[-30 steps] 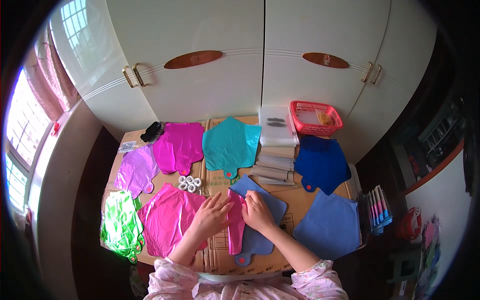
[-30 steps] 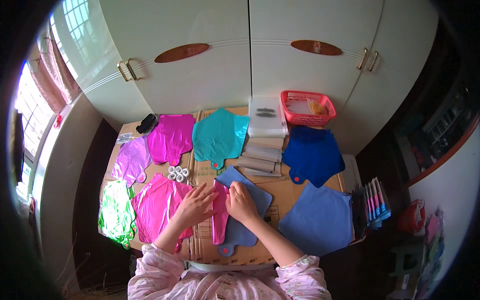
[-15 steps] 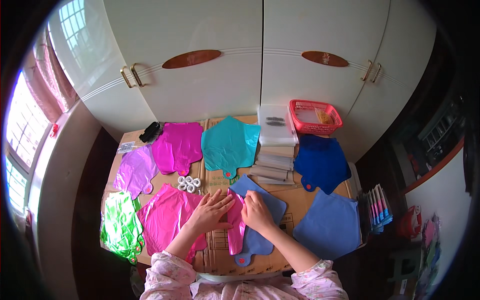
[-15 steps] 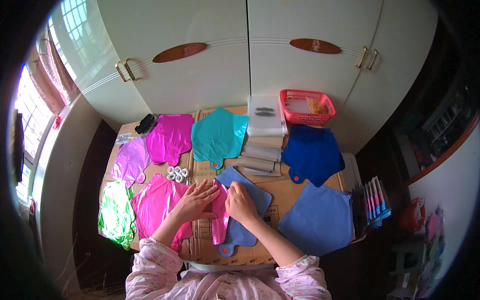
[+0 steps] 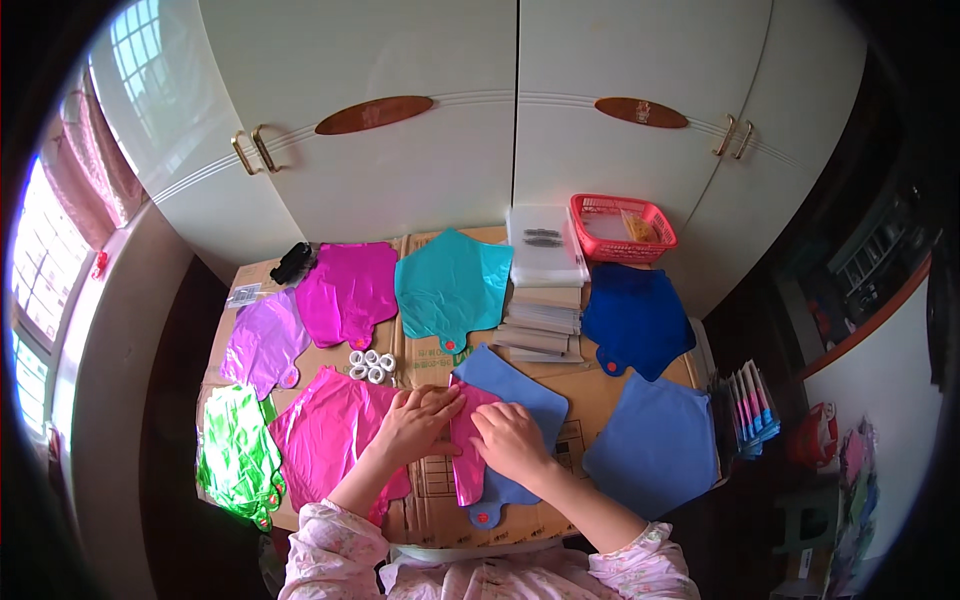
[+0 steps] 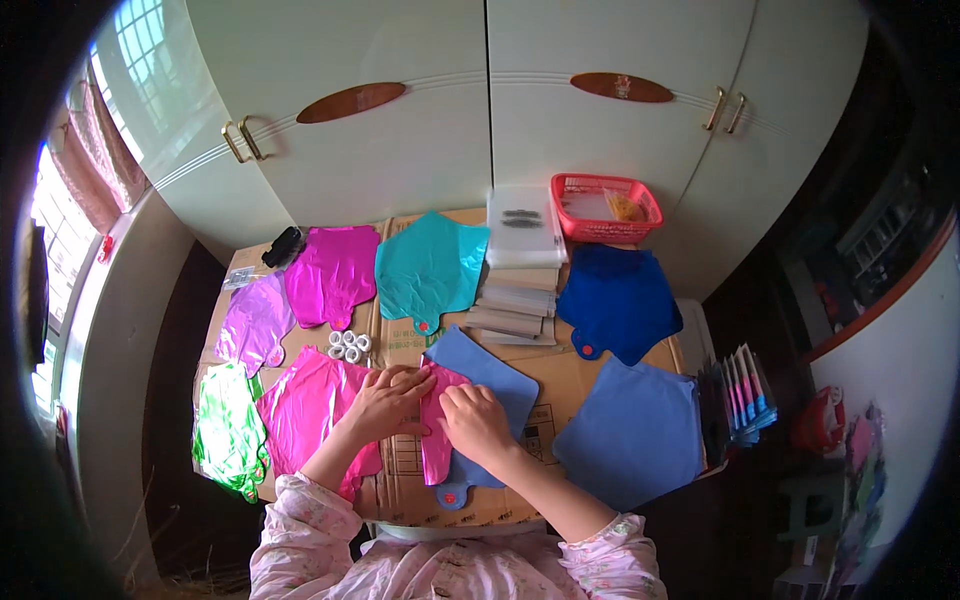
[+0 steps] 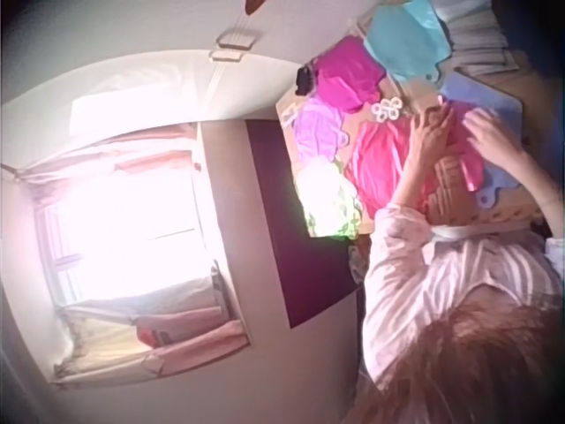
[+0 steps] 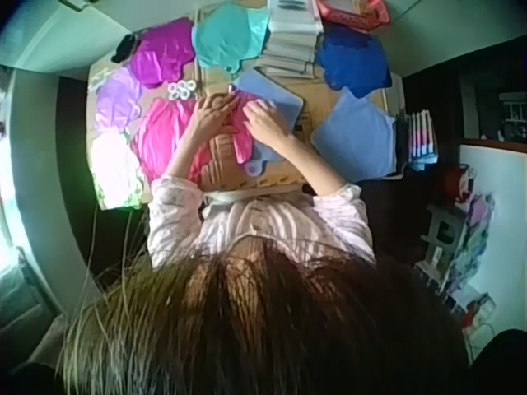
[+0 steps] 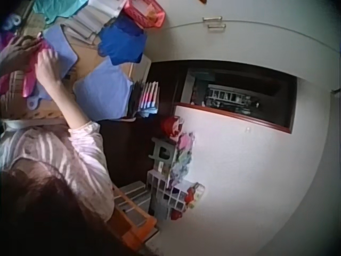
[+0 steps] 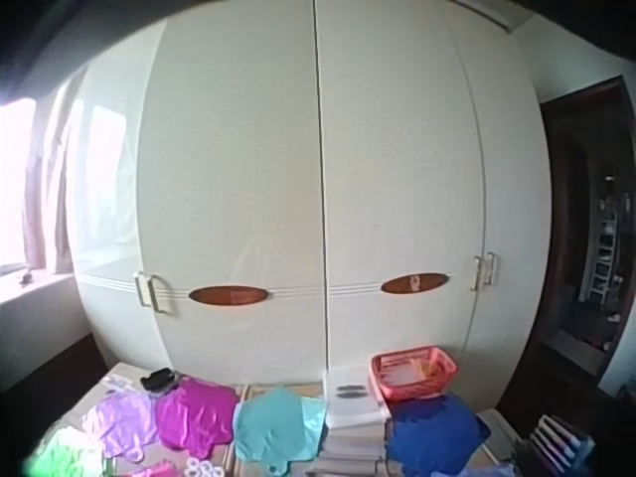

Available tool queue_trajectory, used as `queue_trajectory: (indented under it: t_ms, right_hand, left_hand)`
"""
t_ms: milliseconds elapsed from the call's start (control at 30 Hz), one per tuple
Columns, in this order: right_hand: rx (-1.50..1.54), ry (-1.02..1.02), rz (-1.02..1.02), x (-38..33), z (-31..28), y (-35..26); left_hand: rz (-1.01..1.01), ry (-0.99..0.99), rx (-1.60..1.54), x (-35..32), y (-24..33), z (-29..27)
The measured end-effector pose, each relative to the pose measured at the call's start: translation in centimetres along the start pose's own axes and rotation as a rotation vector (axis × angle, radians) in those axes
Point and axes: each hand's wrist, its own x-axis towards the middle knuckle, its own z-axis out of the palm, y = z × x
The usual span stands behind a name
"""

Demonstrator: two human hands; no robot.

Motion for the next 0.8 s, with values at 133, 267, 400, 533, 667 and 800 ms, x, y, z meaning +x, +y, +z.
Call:
queue_trajectory:
  t_ms: [133, 267, 400, 533, 667, 800]
  right_hand:
    - [-0.033, -0.009, -0.050, -0.4, 0.3, -0.2]
    - [0.006, -0.102, -0.026, -1.3, 0.0, -0.7]
    - [-0.023, -0.136, -0.043, -1.5, -0.1, -0.8]
    - [-0.056, -0.154, -0.055, -1.4, -0.2, -1.0]
    - [-0.066, -0.145, -0.053, -1.4, -0.2, -1.1]
    - [-0.072, -0.164, -0.043, -1.4, -0.3, -0.9]
  left_hand:
    - [-0.038, 0.036, 0.064, -1.0, 1.0, 0.1]
    - [-0.077, 0.047, 0.112, -2.1, 2.3, 0.1]
    - [-0.108, 0.033, 0.133, -2.1, 2.2, -0.1]
    - [-0.124, 0.027, 0.138, -1.7, 1.5, -0.1]
    - [-0.154, -0.017, 0.083, -1.8, 1.4, 0.1]
    - [-0.108, 0.030, 0.164, -2.0, 1.7, 0.4]
